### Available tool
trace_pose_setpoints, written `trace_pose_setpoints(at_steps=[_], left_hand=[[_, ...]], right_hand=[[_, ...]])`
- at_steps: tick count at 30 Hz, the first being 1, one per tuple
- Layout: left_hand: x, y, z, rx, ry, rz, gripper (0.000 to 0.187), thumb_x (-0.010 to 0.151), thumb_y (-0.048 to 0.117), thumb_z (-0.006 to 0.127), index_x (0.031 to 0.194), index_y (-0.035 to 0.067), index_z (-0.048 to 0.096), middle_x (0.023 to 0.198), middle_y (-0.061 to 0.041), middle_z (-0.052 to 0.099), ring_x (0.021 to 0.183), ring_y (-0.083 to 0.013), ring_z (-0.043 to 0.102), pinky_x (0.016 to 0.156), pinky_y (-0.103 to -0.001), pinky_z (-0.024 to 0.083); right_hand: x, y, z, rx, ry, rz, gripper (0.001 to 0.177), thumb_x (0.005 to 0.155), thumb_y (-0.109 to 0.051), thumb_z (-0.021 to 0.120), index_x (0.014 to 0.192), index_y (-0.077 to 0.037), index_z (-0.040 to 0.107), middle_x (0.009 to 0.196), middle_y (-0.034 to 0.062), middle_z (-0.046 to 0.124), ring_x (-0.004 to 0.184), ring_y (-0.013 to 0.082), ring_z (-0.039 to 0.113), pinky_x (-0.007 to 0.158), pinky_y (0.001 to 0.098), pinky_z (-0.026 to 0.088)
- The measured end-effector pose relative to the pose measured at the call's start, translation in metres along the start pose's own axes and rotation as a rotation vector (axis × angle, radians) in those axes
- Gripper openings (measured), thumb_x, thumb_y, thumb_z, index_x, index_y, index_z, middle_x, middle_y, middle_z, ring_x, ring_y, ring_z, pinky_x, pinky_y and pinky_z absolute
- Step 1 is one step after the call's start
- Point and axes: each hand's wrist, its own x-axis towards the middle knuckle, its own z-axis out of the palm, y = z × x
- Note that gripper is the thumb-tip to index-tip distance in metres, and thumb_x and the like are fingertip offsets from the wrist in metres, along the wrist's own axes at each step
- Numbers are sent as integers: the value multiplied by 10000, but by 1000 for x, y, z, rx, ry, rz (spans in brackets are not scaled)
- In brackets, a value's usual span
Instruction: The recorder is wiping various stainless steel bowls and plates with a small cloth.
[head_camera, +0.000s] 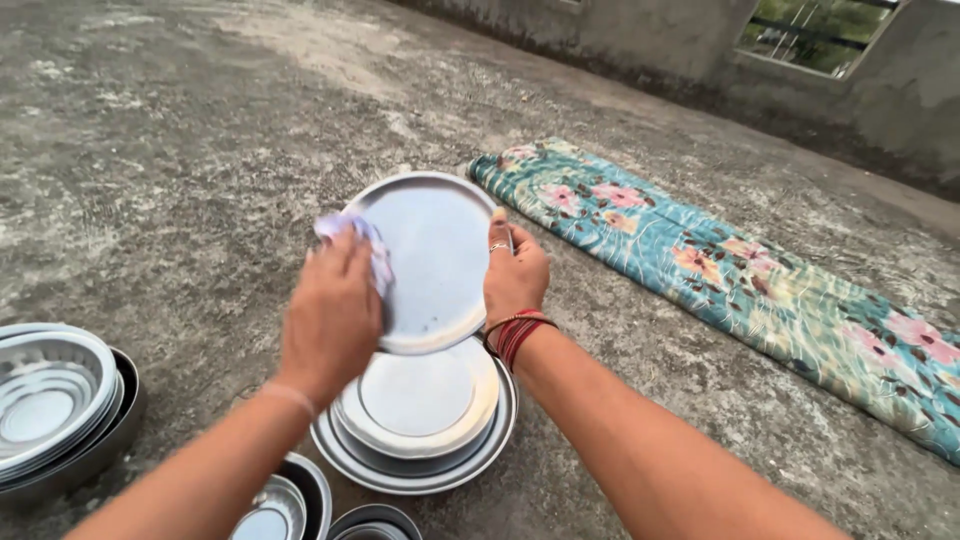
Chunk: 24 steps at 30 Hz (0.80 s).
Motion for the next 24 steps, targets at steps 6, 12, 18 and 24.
trace_pose_setpoints(at_steps=[6, 12, 18, 24], left_hand=[[-7, 54, 13, -343, -32, 101, 543, 926, 95, 497, 1456, -22, 523, 1542, -227, 464, 1403, -432, 452, 1173, -532, 330], [24, 5, 10, -167, -42, 43, 552, 1003, 242, 443, 1484, -28, 444, 1581, -227, 385, 1433, -406, 402, 1163, -547, 281], [-12, 6, -13, 237, -197, -80, 542, 1032, 333, 387, 1438, -12, 486, 1525, -213, 456, 1394, -368, 463, 1187, -583, 246], [-36, 60, -3, -227, -268, -147, 506, 1042, 309, 391, 1417, -14, 499, 1499, -230, 488, 1389, -375, 481, 1195, -544, 261]], right_hand=[[-15, -4, 14, -276, -10, 11, 386, 998, -417, 575, 997, -67, 738, 747, 6, 726, 647, 83, 638, 624, 283, 505], [-34, -31, 14, -545, -155, -8, 391, 968, -402, 665, 992, -29, 778, 700, 104, 690, 619, 155, 587, 612, 366, 492], [-17, -23, 9, -388, 168, 64, 416, 995, -416, 622, 1031, -22, 751, 787, 58, 739, 691, 158, 659, 666, 363, 534], [-31, -26, 16, -599, -36, 128, 553, 1029, -520, 515, 991, -14, 733, 801, 156, 731, 712, 279, 673, 683, 451, 523]])
